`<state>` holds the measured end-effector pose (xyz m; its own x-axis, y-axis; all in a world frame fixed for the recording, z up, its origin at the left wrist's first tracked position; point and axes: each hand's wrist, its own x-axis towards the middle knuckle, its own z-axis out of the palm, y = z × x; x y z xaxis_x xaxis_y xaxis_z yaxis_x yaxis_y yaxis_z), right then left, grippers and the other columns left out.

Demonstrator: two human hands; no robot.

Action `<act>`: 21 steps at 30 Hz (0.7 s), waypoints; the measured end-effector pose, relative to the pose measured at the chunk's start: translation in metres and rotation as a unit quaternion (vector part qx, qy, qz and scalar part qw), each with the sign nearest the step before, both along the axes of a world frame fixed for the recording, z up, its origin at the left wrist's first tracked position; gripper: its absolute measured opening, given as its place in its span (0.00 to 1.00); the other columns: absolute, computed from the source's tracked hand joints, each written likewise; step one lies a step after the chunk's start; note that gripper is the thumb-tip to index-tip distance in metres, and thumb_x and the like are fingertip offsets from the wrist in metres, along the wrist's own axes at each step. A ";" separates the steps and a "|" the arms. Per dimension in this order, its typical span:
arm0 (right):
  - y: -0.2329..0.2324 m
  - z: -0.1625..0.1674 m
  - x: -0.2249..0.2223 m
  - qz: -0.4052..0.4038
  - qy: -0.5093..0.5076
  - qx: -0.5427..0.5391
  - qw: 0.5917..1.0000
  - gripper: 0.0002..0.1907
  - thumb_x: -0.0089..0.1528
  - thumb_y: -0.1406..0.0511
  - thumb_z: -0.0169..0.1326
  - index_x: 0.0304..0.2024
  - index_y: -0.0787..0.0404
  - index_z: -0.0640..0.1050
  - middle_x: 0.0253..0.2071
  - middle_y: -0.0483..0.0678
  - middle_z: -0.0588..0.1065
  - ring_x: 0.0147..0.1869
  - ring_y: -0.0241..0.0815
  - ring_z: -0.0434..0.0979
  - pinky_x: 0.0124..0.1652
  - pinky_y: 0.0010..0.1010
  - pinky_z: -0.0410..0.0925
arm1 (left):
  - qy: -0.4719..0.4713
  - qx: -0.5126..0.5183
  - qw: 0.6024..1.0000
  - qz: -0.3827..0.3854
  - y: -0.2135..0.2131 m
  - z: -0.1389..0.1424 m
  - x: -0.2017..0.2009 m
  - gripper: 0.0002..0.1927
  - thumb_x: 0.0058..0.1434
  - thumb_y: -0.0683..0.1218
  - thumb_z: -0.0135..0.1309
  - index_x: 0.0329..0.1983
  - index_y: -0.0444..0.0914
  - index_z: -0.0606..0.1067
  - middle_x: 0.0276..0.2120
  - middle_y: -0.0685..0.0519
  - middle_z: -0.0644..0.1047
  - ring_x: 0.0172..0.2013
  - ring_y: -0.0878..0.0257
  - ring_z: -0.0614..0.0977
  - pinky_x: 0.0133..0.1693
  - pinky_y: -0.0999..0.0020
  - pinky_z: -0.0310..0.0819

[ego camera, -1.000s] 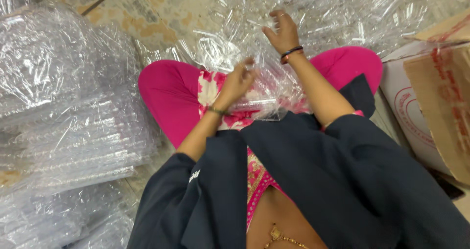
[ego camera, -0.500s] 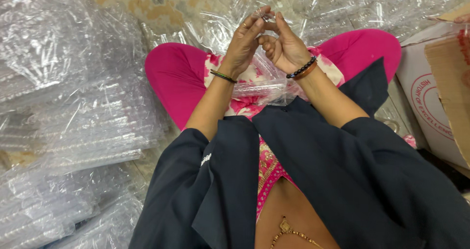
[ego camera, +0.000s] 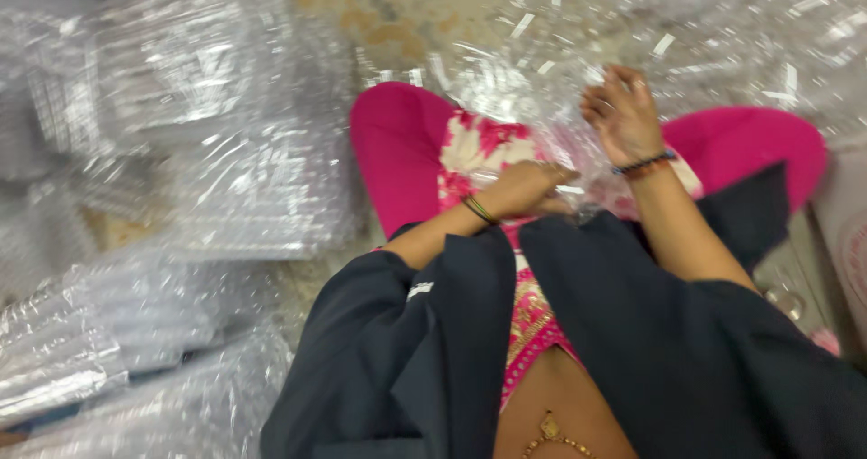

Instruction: The person sits cross-legged on the floor and repeatedly pulls apart sheets of bubble wrap by hand. They separate the layers and place the pieces aside, continuing the same action throughout the clip.

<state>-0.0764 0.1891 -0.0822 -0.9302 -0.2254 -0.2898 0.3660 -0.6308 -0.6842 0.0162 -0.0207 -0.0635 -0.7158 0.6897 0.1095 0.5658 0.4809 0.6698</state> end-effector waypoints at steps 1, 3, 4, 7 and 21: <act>0.000 -0.001 0.002 0.013 0.001 0.012 1.000 0.14 0.73 0.64 0.57 0.58 0.54 0.69 0.42 0.50 0.78 0.47 0.42 0.80 0.48 0.34 0.74 | -0.021 -0.034 0.999 0.001 -0.001 0.005 0.003 0.34 0.57 0.63 0.62 0.62 0.42 0.74 0.43 0.44 0.81 0.41 0.47 0.84 0.42 0.55 0.77; -0.002 0.001 0.005 0.044 0.017 0.033 0.998 0.14 0.73 0.64 0.56 0.59 0.54 0.69 0.43 0.50 0.78 0.47 0.41 0.79 0.48 0.33 0.74 | -0.062 -0.101 0.993 0.001 -0.003 0.014 -0.001 0.35 0.58 0.64 0.61 0.66 0.48 0.73 0.39 0.43 0.81 0.39 0.46 0.83 0.41 0.55 0.77; -0.002 0.003 0.005 0.062 0.029 0.043 0.997 0.14 0.74 0.64 0.55 0.60 0.54 0.70 0.44 0.50 0.79 0.46 0.41 0.79 0.48 0.33 0.73 | -0.066 -0.084 0.994 0.028 -0.008 0.018 -0.007 0.33 0.60 0.64 0.60 0.67 0.50 0.72 0.39 0.44 0.81 0.39 0.48 0.84 0.41 0.55 0.77; 0.002 0.016 0.005 0.093 0.055 0.023 0.994 0.16 0.72 0.64 0.54 0.62 0.55 0.70 0.47 0.51 0.79 0.48 0.41 0.80 0.48 0.32 0.74 | -0.063 0.011 0.994 0.093 -0.024 0.024 -0.024 0.31 0.65 0.62 0.57 0.70 0.51 0.69 0.43 0.45 0.81 0.43 0.51 0.85 0.42 0.58 0.78; 0.009 0.058 0.014 0.129 0.222 0.355 0.899 0.17 0.67 0.65 0.60 0.57 0.66 0.77 0.35 0.45 0.76 0.35 0.30 0.71 0.35 0.24 0.66 | -0.092 0.178 0.971 0.130 -0.046 0.014 -0.045 0.32 0.69 0.57 0.57 0.73 0.45 0.66 0.43 0.48 0.82 0.45 0.57 0.84 0.50 0.62 0.79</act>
<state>-0.0624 0.1980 -0.0239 -0.9327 -0.3559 -0.0582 0.0281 0.0892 -0.9956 -0.0293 -0.0668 -0.0495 -0.8908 0.4246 0.1617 0.3112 0.3110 0.8980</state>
